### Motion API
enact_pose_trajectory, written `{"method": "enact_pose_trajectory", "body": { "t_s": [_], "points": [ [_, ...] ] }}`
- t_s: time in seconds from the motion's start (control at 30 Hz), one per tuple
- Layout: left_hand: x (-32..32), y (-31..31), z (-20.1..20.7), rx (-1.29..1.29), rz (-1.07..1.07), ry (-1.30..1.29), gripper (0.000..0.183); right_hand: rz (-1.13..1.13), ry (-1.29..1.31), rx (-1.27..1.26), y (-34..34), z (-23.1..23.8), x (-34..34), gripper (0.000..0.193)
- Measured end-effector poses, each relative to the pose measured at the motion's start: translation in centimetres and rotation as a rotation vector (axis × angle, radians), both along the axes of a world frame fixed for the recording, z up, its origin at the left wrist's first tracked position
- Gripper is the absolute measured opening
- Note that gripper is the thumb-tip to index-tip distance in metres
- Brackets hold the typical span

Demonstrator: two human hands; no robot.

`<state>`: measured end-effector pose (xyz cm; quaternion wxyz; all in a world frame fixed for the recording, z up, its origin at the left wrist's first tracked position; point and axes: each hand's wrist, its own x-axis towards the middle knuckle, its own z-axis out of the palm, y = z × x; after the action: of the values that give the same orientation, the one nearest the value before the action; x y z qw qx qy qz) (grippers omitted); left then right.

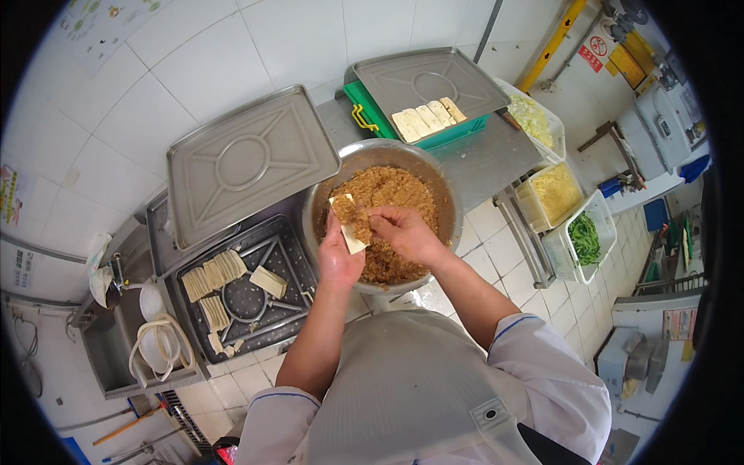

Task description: The person repeatedly scoops a brown filling from a large metal bowl and spreads it onto rectangular white tofu slices. They then place another tofu slice on top to form a sandwich and set the assembled unit onto a metal tray. The process is repeated continuously throughout the clip.

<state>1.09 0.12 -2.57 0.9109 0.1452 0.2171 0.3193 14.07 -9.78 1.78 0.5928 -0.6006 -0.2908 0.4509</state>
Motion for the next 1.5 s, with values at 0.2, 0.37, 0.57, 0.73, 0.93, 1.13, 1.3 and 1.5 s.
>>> {"method": "enact_pose_trajectory", "body": {
  "t_s": [0.2, 0.37, 0.57, 0.73, 0.93, 1.13, 1.3, 1.5],
  "points": [
    [0.0, -0.7, 1.6, 0.029, -0.048, -0.097, 0.045, -0.049, -0.784, 0.013, 0.0, 2.0, -2.4, 0.023],
    [0.3, -0.7, 3.0, 0.080, -0.007, -0.100, 0.046, -0.071, -1.084, 0.215, -0.2, 1.9, -3.7, 0.031],
    [0.6, -0.5, 4.0, 0.075, 0.062, -0.042, 0.047, -0.061, -1.159, 0.250, -0.9, 2.7, -4.7, 0.044],
    [0.8, -0.1, 4.1, 0.083, 0.066, -0.079, 0.045, -0.038, -1.124, 0.323, -1.3, 2.7, -4.8, 0.049],
    [0.9, 0.1, 4.2, 0.041, 0.067, -0.102, 0.043, 0.024, -1.187, 0.323, -2.0, 2.8, -4.2, 0.045],
    [1.2, 0.4, 4.4, 0.028, 0.098, -0.129, 0.044, 0.006, -1.127, 0.358, -2.3, 2.9, -4.4, 0.043],
    [0.9, 0.6, 4.3, -0.003, 0.067, -0.177, 0.045, 0.017, -1.148, 0.375, -2.6, 2.7, -3.9, 0.042],
    [0.9, -0.2, 4.9, 0.068, 0.062, -0.121, 0.044, 0.016, -1.136, 0.334, -2.4, 3.5, -3.5, 0.044]
  ]
}}
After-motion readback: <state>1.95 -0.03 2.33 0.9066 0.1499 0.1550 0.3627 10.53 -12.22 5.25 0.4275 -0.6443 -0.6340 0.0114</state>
